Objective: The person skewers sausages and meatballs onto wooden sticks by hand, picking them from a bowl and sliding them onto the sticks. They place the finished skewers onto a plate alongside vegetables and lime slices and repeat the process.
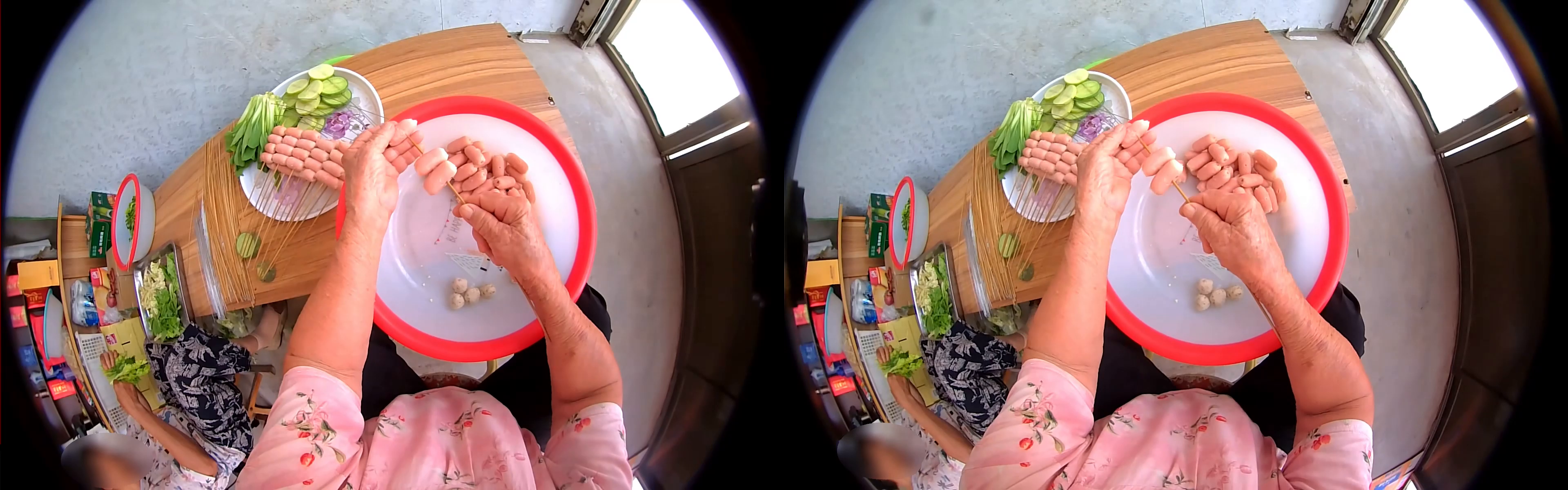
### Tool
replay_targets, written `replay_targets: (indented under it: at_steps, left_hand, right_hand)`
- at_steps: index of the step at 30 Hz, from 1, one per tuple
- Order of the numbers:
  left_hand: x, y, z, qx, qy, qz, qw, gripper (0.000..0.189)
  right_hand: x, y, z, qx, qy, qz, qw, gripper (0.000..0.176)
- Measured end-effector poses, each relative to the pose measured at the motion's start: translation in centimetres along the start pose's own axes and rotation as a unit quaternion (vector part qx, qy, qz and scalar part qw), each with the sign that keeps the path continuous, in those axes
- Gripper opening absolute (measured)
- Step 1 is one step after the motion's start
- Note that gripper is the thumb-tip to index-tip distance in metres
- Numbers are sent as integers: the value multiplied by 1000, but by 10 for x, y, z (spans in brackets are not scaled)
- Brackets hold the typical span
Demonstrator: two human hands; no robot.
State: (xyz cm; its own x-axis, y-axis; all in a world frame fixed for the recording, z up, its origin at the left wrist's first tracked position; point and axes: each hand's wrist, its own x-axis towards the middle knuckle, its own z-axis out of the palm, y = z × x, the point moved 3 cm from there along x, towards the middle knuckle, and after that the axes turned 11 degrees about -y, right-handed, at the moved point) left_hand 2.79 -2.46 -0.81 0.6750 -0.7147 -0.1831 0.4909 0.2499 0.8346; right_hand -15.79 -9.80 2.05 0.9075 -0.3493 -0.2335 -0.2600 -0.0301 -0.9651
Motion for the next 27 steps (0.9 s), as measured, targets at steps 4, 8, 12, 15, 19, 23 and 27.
replay_targets:
  at_steps: [4, 8, 12, 15, 19, 23, 27]
  left_hand:
    - [0, 0, 1, -5, 7, 6, 1000, 20]
    - [0, 1, 2, -18, 4, 7, 1000, 22]
    - [-5, 6, 10, -15, 14, 16, 1000, 22]
    - [-5, 5, 12, -19, 9, 7, 1000, 23]
    - [-4, 3, 13, -20, -2, -15, 1000, 24]
    - [-4, -8, 17, -5, -41, -62, 997, 18]
    - [-6, -4, 20, -15, -43, -56, 997, 15]
  right_hand:
    - [0, -1, 1, 19, -12, 20, 1000, 18]
    - [1, -2, 1, 30, -11, 33, 999, 18]
    - [3, -1, 1, 19, -8, 21, 1000, 17]
    - [4, -1, 2, -3, 20, -18, 1000, 18]
    - [7, 0, 5, 59, 21, 10, 998, 19]
    - [8, -3, 4, 55, 47, 14, 997, 19]
    - [9, -2, 2, 51, 43, 12, 998, 18]
